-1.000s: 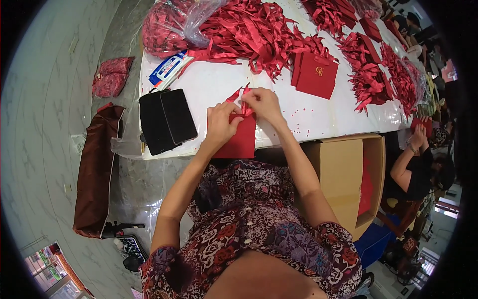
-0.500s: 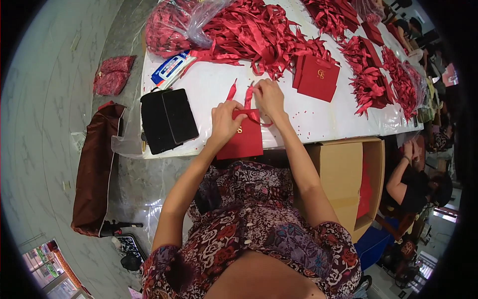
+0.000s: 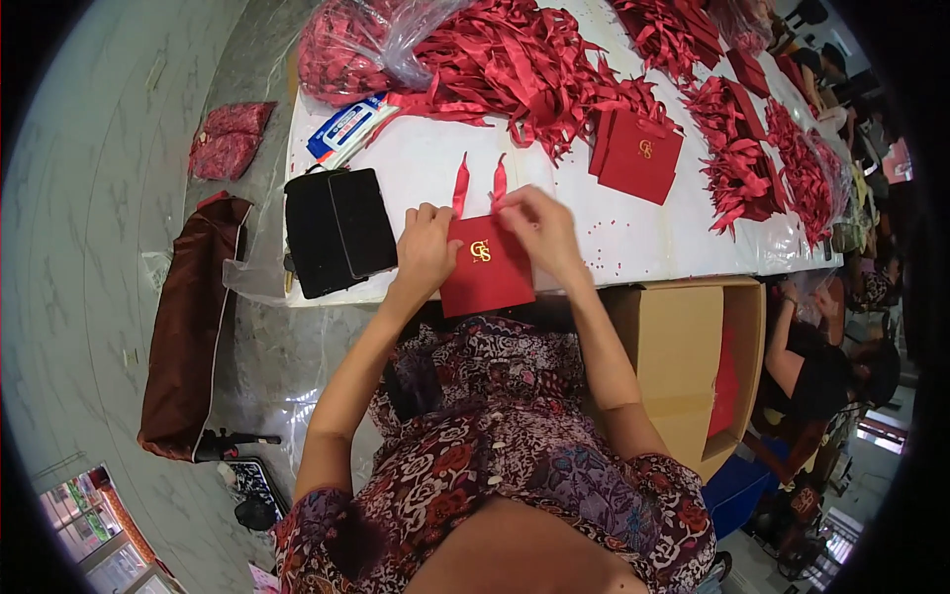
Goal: Tying decorative red ribbons onto small red gift bags and placing the finished bags into a cardboard box.
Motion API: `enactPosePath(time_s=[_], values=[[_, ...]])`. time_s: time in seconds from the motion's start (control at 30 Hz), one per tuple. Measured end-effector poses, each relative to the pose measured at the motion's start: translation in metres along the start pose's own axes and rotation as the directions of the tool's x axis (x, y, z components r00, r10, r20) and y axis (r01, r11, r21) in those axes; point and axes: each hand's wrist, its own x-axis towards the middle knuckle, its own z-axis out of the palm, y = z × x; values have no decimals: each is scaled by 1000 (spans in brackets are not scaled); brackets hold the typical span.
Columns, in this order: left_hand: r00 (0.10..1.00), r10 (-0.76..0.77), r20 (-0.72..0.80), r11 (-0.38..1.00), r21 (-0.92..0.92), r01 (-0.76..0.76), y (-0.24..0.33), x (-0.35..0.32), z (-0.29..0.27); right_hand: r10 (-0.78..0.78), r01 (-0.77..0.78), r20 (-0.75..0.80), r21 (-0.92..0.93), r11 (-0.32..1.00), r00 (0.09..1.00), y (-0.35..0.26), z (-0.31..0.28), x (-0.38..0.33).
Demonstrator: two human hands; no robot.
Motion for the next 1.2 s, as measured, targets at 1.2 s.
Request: enactPosePath(time_s=[1.2], values=[[990,-89,-111,942,-331,47,7,-3,26,-13,-6,-59,-322,947,998,8,63,-25]])
